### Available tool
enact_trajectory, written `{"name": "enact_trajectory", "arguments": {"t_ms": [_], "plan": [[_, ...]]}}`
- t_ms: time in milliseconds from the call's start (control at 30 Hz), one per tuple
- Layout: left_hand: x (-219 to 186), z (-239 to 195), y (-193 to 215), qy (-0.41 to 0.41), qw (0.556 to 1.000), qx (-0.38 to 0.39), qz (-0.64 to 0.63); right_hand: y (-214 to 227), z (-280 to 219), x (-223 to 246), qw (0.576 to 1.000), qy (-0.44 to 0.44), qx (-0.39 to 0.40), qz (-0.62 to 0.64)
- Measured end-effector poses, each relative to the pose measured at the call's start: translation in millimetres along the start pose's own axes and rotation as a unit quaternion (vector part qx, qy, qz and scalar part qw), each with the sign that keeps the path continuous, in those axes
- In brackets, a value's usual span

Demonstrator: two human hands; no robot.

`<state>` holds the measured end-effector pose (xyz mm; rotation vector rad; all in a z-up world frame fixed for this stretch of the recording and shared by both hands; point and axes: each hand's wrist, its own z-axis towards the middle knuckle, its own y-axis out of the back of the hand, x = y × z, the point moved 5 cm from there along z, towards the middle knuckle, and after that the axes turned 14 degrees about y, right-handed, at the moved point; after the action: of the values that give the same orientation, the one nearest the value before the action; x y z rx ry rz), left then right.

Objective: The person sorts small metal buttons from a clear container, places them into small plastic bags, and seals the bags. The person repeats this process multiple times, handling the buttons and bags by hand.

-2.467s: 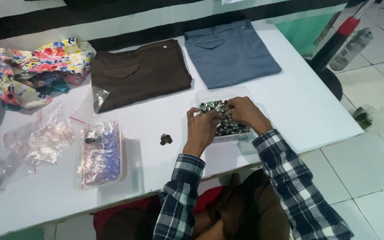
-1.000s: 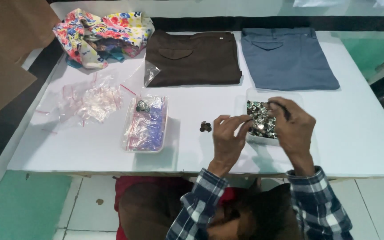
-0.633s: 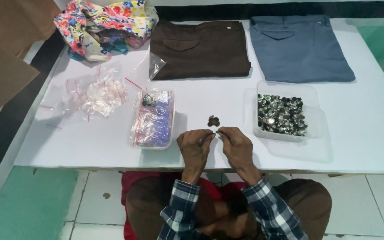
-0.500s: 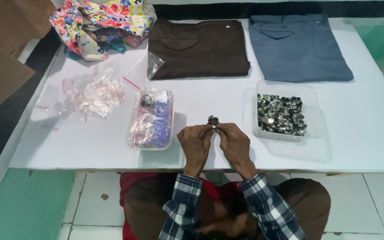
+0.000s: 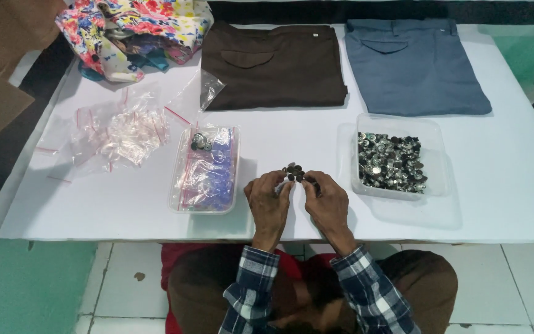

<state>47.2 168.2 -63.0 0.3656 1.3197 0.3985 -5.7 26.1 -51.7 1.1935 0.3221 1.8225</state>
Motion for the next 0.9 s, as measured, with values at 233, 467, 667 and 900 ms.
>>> {"name": "enact_trajectory", "arguments": {"t_ms": [233, 467, 667, 900], "plan": [[1, 1, 2, 0.037, 0.999, -0.011, -0.006, 0, 1, -2, 1.000, -0.008, 0.007, 0.003], [0, 4, -4, 0.017, 1.000, 0.009, 0.006, -2, 5, -2, 0.999, -0.027, 0.015, 0.017], [-6, 0, -3, -0.005, 0.999, 0.027, 0.016, -5, 6, -5, 1.000, -0.008, 0.011, 0.009], [0, -2, -3, -0.014, 0.999, 0.027, -0.013, 0, 0, -3, 1.000, -0.007, 0.000, 0.013]]}}
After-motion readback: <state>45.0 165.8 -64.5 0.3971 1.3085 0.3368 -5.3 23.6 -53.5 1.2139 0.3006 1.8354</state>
